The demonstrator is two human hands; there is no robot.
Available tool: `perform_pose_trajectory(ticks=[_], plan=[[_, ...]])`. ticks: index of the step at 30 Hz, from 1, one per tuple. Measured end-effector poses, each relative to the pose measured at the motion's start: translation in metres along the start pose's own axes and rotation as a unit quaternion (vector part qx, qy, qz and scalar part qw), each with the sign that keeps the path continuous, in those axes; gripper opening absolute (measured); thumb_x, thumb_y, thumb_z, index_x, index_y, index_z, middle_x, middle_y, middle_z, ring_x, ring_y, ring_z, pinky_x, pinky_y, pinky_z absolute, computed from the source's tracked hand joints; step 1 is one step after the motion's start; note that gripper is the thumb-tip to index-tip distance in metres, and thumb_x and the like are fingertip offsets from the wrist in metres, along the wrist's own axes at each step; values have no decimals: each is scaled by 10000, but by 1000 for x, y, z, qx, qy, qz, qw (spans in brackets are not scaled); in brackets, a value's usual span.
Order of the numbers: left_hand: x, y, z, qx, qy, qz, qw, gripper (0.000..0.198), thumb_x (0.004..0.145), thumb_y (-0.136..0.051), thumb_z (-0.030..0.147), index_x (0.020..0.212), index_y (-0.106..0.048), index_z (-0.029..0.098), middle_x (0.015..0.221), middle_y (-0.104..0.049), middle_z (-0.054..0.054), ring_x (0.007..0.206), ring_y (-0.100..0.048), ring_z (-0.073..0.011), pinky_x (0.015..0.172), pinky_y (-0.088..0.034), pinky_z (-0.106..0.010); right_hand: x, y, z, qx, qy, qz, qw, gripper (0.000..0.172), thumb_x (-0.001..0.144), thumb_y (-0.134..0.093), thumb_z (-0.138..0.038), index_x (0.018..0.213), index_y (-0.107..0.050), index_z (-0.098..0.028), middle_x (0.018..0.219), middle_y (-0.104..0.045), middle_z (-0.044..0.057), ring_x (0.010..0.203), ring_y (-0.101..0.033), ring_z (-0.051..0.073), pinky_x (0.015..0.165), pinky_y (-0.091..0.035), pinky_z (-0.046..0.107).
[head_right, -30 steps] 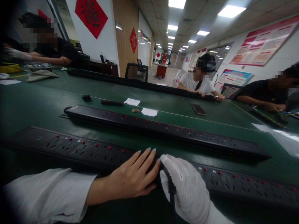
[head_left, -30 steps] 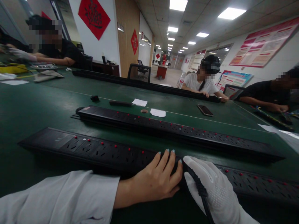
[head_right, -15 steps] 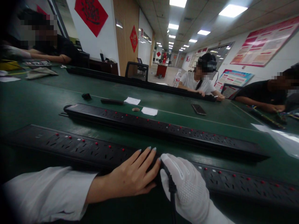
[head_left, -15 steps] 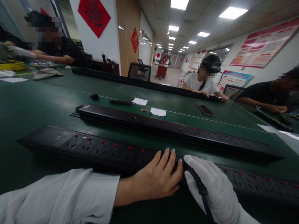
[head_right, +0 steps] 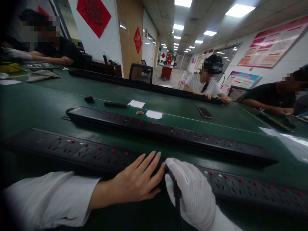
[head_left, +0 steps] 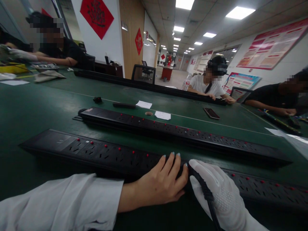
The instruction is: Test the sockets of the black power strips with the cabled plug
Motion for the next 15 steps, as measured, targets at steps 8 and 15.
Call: perform_pose_trajectory(ticks=[8,15], plan=[[0,-1,-1,-3,2,5,1000,498,910,-304,411,1259,-420,76,1238,-505,-219,1119,-506,-337,837,-448,-424,1,0,0,-6,-3,2,1000,427,761,-575,-244,1173,-516,-149,1097,-626,96,987,-595,217,830,-515,384],[1,0,-2,-3,7,8,1000,496,907,-313,413,1257,-427,81,1228,-514,-214,1111,-513,-337,837,-452,-425,1,0,-1,0,1,-7,1000,432,759,-579,-240,1174,-514,-141,1109,-618,102,1003,-586,214,841,-511,380]])
Point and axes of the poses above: each hand's wrist, its own x-axis towards the middle knuckle, its own y-axis out of the back of the hand, z = x × y, the point moved 9 cm from there along x, towards the middle knuckle
